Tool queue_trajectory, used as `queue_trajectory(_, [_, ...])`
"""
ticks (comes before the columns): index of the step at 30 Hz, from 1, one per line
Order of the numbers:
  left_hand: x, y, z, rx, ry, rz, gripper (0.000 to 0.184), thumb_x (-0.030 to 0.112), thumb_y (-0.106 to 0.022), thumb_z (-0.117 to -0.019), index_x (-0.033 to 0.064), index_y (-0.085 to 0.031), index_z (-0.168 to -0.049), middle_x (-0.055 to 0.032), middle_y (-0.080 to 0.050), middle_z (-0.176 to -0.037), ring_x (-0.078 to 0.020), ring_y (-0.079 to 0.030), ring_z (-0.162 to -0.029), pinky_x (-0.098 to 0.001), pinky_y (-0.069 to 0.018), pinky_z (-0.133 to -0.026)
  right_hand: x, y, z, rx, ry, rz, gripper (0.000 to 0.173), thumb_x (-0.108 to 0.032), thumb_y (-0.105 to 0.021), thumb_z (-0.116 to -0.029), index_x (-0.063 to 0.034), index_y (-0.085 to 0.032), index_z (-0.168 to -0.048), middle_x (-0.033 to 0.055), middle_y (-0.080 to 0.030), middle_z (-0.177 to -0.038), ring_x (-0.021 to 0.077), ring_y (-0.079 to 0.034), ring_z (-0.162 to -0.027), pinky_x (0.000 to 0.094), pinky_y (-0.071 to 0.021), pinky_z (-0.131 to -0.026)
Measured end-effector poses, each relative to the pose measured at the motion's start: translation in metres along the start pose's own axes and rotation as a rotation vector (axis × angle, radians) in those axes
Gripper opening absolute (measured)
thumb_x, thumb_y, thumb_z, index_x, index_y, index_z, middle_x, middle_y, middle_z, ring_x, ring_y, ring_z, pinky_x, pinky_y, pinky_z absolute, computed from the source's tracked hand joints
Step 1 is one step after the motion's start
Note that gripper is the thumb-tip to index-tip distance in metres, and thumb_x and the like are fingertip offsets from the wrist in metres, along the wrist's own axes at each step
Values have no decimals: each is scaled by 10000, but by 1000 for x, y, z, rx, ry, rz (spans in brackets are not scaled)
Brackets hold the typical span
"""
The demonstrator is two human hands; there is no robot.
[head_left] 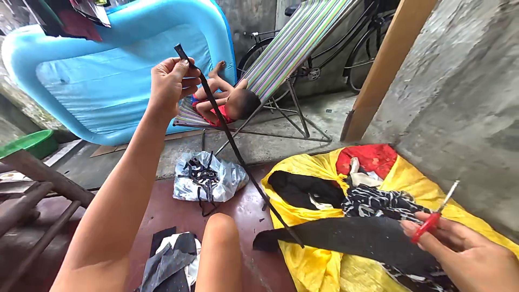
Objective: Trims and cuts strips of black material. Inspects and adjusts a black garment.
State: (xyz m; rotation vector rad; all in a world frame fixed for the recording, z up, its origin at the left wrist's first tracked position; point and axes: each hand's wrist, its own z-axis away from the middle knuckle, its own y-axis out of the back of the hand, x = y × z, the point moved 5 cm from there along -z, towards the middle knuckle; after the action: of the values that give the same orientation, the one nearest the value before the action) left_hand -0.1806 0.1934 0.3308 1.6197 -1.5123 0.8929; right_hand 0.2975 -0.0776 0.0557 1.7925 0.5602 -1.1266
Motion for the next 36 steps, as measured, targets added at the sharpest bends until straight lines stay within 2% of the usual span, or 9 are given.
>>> queue_trajectory(2, [10, 0, -7, 21, -13, 13, 219, 171, -456, -1095, 51, -616, -1184, -59, -740, -942, -173, -739, -817, -316, -625, -717, 1, 2, 0, 0, -3, 18, 465, -227, -687, -941, 62, -595, -1294, 155, -700, -1005, 156, -672, -808, 372, -580, -757])
queue_trajectory(9, [43, -4, -11, 24, -59, -4, 188, 159, -492, -1083, 56, -619, -1175, -59, -741, -945, -179, -741, -812, -315, -627, -706, -2, -4, 5, -47, 22, 68, 493, -247, -706, -929, 49, -595, -1308, 175, -704, -997, 208, -683, -811, 433, -579, -764])
queue_trajectory(13, [54, -2, -5, 25, -91, -15, 187, 158, -493, -1082, 58, -612, -1186, -50, -741, -967, -177, -740, -832, -314, -626, -727, -7, -10, 9, -68, 49, 84, 528, -285, -735, -911, 30, -605, -1314, 196, -710, -1034, 253, -706, -856, 481, -588, -792])
queue_trajectory(19, [60, 6, 3, 90, -175, 8, 164, 118, -511, -1067, 53, -615, -1175, -50, -735, -983, -178, -735, -851, -315, -624, -726, -6, -12, 12, -75, 84, 103, 538, -317, -740, -904, 13, -614, -1311, 162, -715, -991, 231, -692, -801, 463, -583, -739])
queue_trajectory(24, [68, 18, 15, 203, -340, -18, 132, 69, -611, -1000, 36, -642, -1124, -51, -727, -983, -173, -719, -879, -314, -612, -752, -3, -10, 13, -77, 79, 108, 522, -319, -731, -902, 6, -620, -1295, 146, -714, -976, 220, -687, -790, 453, -581, -734])
queue_trajectory(29, [82, 33, 21, 320, -425, -40, 133, 135, -686, -975, 44, -645, -1063, -50, -725, -921, -171, -720, -837, -312, -613, -733, -2, -11, 13, -87, 70, 131, 561, -323, -734, -908, 32, -605, -1322, 187, -706, -1005, 253, -687, -827, 488, -570, -769])
queue_trajectory(33, [81, 44, 24, 368, -424, -20, 120, 178, -618, -1028, 63, -619, -993, -42, -725, -869, -170, -723, -815, -319, -612, -721, -2, -16, 12, -99, 79, 138, 565, -352, -729, -910, 21, -608, -1318, 167, -715, -999, 238, -693, -823, 475, -577, -765])
queue_trajectory(36, [67, 50, 23, 350, -372, -22, 143, 191, -555, -1061, 71, -585, -990, -29, -720, -840, -161, -724, -779, -317, -616, -716, -1, -20, 11, -112, 84, 151, 558, -347, -727, -908, 21, -611, -1311, 166, -716, -994, 240, -691, -821, 479, -574, -762])
